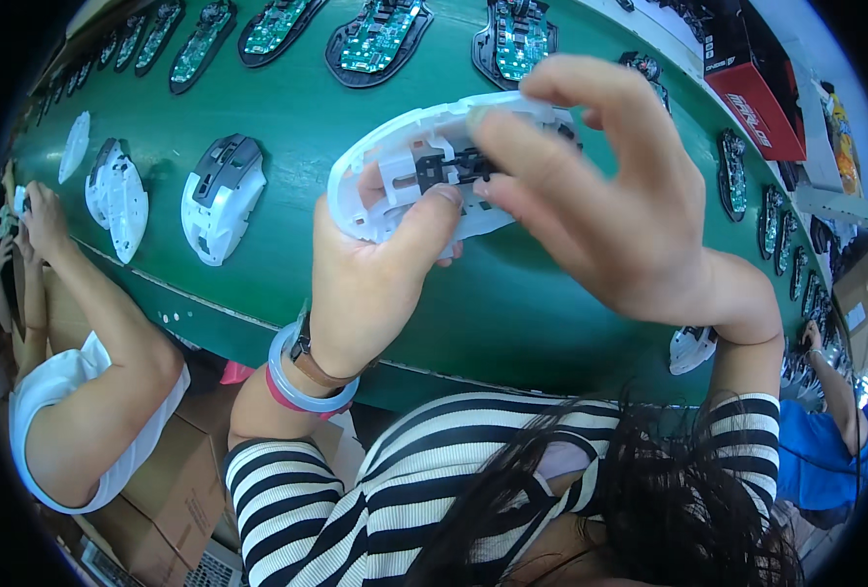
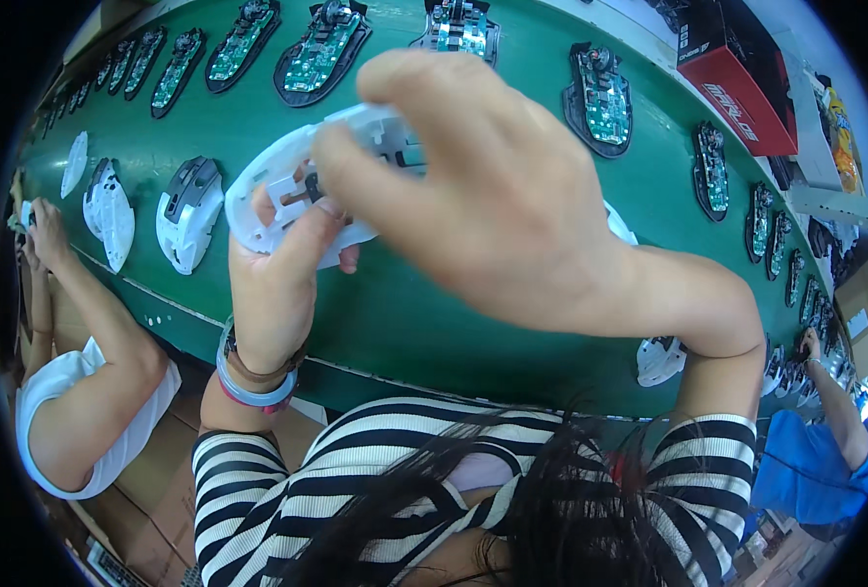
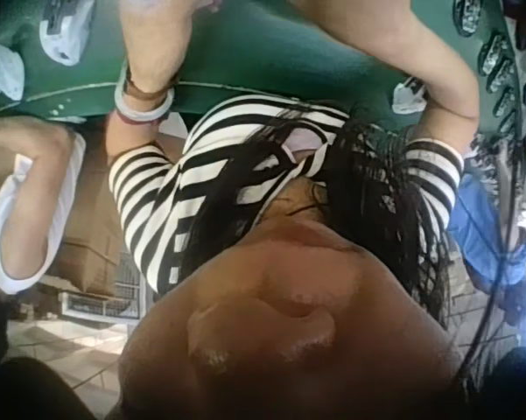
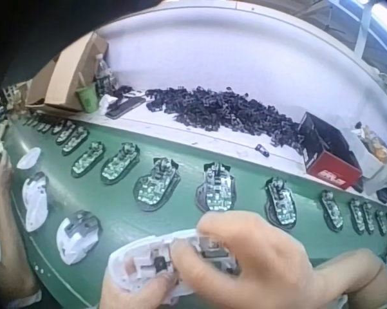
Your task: The person assembles white plastic electronic housings by inserting small black components into them. They pick up a housing, place a component inside, and then place the assembled unit on the green table. The process is repeated continuously with multiple units.
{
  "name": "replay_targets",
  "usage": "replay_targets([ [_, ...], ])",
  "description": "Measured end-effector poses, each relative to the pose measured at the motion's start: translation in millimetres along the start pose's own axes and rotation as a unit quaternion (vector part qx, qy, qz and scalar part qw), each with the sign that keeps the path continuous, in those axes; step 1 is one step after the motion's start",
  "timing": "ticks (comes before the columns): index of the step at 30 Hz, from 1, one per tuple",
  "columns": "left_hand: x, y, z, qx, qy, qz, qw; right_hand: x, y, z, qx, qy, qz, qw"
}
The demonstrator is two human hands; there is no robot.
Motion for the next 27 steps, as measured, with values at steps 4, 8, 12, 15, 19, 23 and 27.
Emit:
replay_targets([
  [4,-4,3,0,0.005,0.013,-0.014,1.0,-5,-9,-1,0.071,0.053,-0.093,0.992],
  [8,-1,-1,2,0.0,-0.006,-0.016,1.0,-6,0,-3,-0.026,-0.011,-0.007,1.0],
  [12,3,-4,2,0.013,-0.01,-0.01,1.0,-5,3,-3,-0.078,-0.054,0.038,0.995],
  [15,5,-1,2,0.006,-0.002,0.005,1.0,-2,3,1,-0.073,-0.037,0.045,0.996],
  [19,4,2,2,0.004,-0.011,0.027,1.0,-4,1,-2,-0.015,0.021,-0.017,1.0],
  [23,4,3,-1,-0.022,0.026,0.019,0.999,-10,-4,-10,0.041,0.018,-0.058,0.997],
  [27,7,-1,-4,-0.011,0.03,0.018,0.999,-10,5,-2,-0.039,-0.01,0.031,0.999],
])
Point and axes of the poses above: each hand's wrist, its own z-axis towards the middle knuckle, its own x-axis out of the back of the hand, y = z × x, the point moved 4 cm from there along z, towards the middle knuckle, and after that the axes turned 7 degrees about z, right-handed, at the moved point
